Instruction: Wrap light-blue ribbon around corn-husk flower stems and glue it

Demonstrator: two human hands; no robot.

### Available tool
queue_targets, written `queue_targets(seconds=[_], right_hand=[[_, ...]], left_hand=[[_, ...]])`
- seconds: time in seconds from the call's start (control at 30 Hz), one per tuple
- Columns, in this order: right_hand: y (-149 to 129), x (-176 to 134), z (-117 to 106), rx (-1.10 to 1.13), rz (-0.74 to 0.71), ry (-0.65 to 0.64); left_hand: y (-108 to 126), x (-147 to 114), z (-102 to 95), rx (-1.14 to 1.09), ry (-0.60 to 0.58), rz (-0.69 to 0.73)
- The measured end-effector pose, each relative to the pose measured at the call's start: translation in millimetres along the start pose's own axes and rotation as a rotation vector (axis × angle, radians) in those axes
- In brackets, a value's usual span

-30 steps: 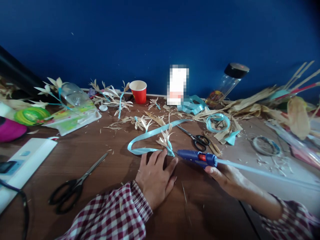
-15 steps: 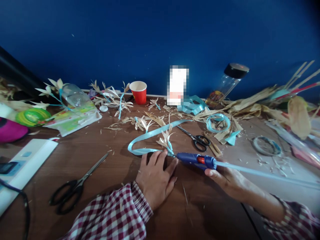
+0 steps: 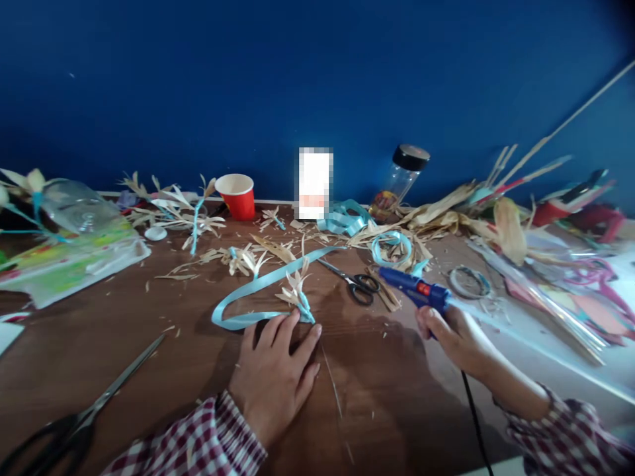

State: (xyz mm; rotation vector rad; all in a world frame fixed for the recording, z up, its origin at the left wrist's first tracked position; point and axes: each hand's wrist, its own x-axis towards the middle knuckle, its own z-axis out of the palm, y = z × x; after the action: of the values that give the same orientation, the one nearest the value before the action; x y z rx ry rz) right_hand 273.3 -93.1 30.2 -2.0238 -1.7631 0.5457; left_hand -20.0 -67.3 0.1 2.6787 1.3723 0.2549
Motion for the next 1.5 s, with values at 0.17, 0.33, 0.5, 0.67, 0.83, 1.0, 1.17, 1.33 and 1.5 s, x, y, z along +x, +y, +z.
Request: queue_targets(seconds=[0.17,0.33,0.5,0.67,0.83,1.0,1.17,1.33,1.5], right_hand=[[37,4,-30,-0.298,0.155,0.285],[88,4,-41,-0.475,0.362,0.349],[116,11,-44,-0.558,0.491,0.323],[88,4,-55,-0.706,0.385,0.38],[-10,-1,-34,-0.421,-0.104,0.295],[-96,33,32,-0.104,-0.474,-0.071],[-113,73,71,0.082,-0.418,-0.232],[-114,87,82,0.153,-0.401,-0.335],[-116,85,84,0.078,-0.409,-0.323]], left_hand=[[-1,2,-0.9,0.018,0.021,0.012],[-1,2,-0.8,0.044,0.033,0.044],[0,2,-0.5,0.021,0.038,0.022],[0,1,-1.8,-0.003,0.009,0.012],[1,1,-3.4,-0.013,-0.015,0.01],[1,-1,-2.5,-0.004,-0.014,0.009],[1,-2,-2.1,-0.013,-0.012,0.007],[0,-1,-1.0,-0.02,-0.016,0.008],[0,-2,-1.2,-0.019,-0.017,0.005]])
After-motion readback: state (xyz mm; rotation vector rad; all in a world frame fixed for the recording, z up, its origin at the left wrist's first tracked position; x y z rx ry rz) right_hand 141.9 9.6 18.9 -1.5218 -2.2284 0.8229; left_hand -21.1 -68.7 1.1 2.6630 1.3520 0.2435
